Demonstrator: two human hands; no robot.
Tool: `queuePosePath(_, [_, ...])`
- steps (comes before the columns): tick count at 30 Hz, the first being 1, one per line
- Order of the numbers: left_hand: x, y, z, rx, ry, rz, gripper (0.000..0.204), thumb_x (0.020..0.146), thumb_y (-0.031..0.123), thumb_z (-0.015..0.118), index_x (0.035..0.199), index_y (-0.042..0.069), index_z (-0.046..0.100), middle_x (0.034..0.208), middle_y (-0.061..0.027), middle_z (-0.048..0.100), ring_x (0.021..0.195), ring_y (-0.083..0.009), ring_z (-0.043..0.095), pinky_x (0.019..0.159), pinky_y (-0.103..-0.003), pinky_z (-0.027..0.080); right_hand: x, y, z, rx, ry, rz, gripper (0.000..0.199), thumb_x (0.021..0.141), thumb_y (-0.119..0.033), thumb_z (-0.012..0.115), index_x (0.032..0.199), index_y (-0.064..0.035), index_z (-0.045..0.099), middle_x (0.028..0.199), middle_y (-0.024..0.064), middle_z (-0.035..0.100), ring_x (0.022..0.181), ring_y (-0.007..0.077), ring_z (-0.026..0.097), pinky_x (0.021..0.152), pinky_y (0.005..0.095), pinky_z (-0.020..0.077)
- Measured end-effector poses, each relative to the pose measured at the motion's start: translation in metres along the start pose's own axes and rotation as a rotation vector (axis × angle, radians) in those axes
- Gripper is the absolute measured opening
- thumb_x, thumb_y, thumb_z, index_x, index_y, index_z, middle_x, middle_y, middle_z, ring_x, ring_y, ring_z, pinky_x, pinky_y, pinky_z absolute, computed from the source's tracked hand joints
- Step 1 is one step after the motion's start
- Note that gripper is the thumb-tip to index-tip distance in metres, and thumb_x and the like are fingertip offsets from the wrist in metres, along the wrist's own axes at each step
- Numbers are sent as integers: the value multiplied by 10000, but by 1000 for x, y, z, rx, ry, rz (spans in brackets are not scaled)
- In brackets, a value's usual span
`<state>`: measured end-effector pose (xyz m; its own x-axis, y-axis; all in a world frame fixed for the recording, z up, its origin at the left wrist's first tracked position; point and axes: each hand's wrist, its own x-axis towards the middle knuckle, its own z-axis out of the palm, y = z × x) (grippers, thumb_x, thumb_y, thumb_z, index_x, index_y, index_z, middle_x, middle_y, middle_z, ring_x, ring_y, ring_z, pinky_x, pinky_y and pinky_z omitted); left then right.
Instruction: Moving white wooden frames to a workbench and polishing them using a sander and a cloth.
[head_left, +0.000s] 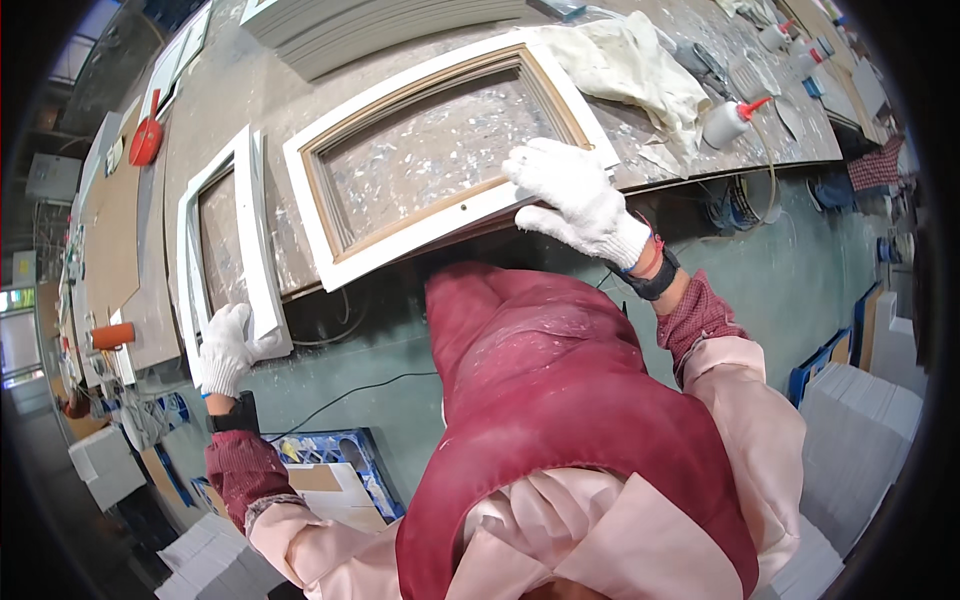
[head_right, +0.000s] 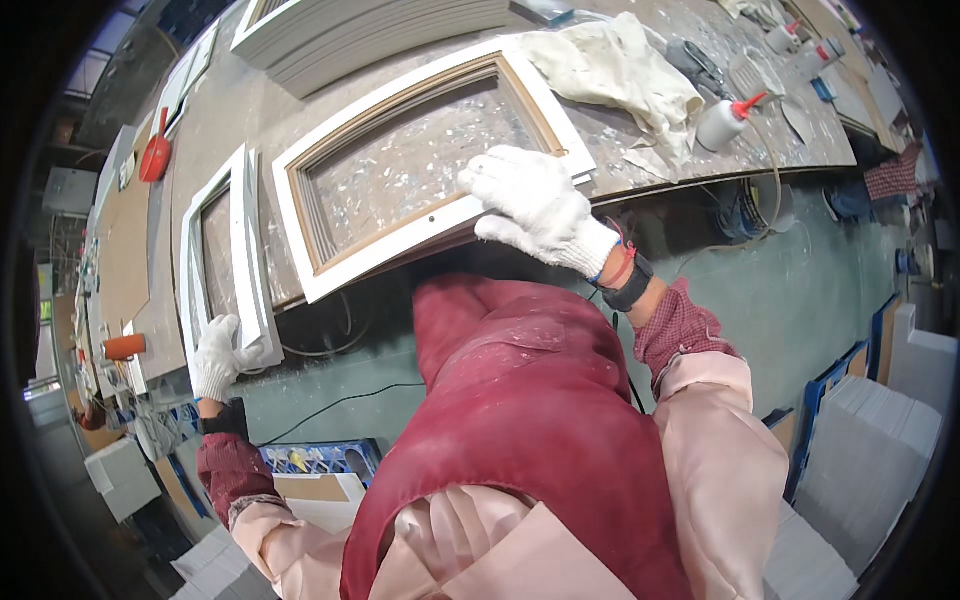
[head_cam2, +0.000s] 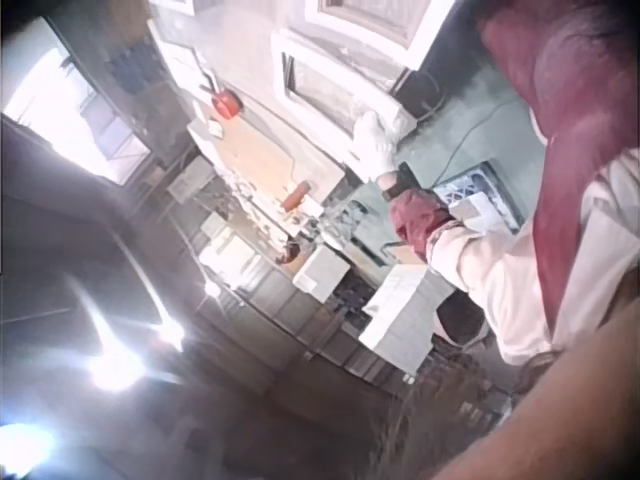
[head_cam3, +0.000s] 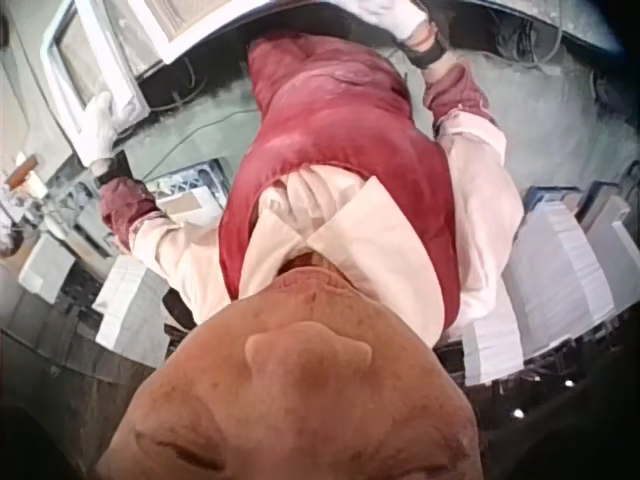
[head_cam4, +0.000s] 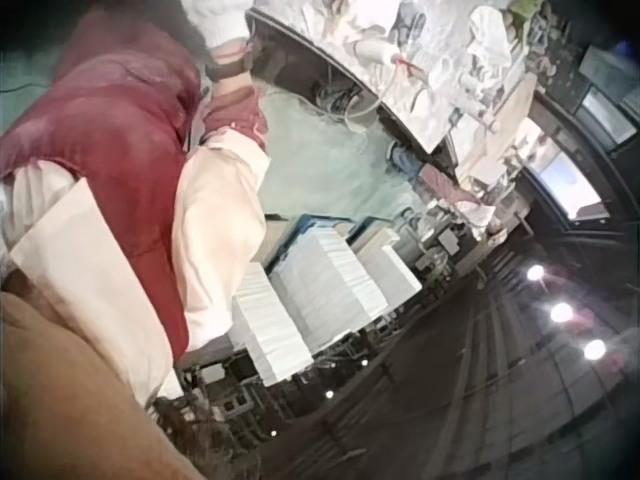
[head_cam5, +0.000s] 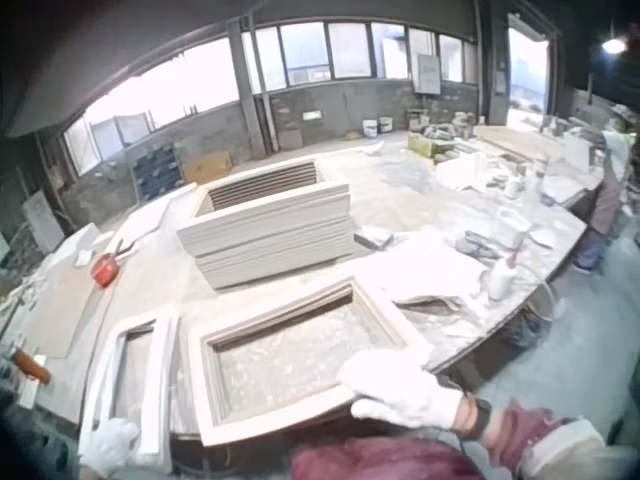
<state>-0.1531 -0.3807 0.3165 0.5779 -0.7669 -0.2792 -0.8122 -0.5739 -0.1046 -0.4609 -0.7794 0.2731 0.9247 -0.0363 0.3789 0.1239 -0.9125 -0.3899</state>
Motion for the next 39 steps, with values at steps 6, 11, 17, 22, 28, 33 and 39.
queuePosePath(6, [12, 71, -48, -154, 203, 15, 359, 709, 309, 751, 879, 29, 604, 849, -166, 596, 809, -349, 604, 720, -430, 478, -51, 42, -11, 229, 371, 361, 465, 793, -46, 735, 1234, -6, 595, 1176, 156, 611, 1120, 277, 585, 944, 363, 474])
queuePosePath(11, [29, 156, -59, -116, 370, 51, 443, 716, 451, 752, 812, 50, 591, 774, -146, 572, 741, -343, 586, 669, -437, 468, -84, 85, -35, 208, 480, 612, 424, 854, -199, 703, 1218, 0, 613, 1197, 146, 629, 1105, 260, 592, 948, 349, 468])
queuePosePath(17, [81, 267, -27, -399, 444, 86, 413, 728, 431, 762, 854, 59, 633, 767, -145, 585, 722, -326, 602, 658, -417, 476, -106, 114, -39, 188, 409, 690, 466, 879, -182, 672, 1288, 13, 565, 1266, 135, 607, 1129, 222, 581, 984, 334, 444])
queuePosePath(22, [106, 323, -23, -374, 419, 37, 451, 741, 478, 736, 847, 57, 612, 798, -154, 592, 738, -330, 612, 670, -415, 493, -111, 122, -42, 404, 476, 817, 458, 899, -150, 662, 1312, 10, 545, 1297, 128, 587, 1190, 199, 542, 1019, 318, 408])
queuePosePath(28, [112, 336, -21, -530, 334, 169, 536, 754, 369, 749, 1111, 14, 563, 1058, -205, 576, 1019, -374, 562, 860, -440, 475, -108, 119, -61, 264, 574, 926, 431, 911, -145, 651, 1302, 12, 555, 1295, 130, 584, 1192, 191, 535, 1021, 312, 406])
queuePosePath(33, [88, 316, -31, -621, 351, 209, 742, 710, 265, 787, 1323, 1, 463, 1278, -221, 510, 1187, -398, 494, 993, -434, 429, -114, 127, -55, 261, 584, 869, 414, 915, -125, 636, 1292, 28, 557, 1283, 132, 593, 1197, 198, 534, 1032, 318, 398])
queuePosePath(39, [58, 274, -4, -515, 325, 137, 735, 704, 235, 791, 1325, 32, 455, 1238, -168, 516, 1142, -366, 494, 999, -448, 409, -92, 135, -64, 142, 488, 803, 406, 919, -122, 631, 1288, 32, 561, 1270, 140, 602, 1199, 206, 540, 1036, 317, 395])
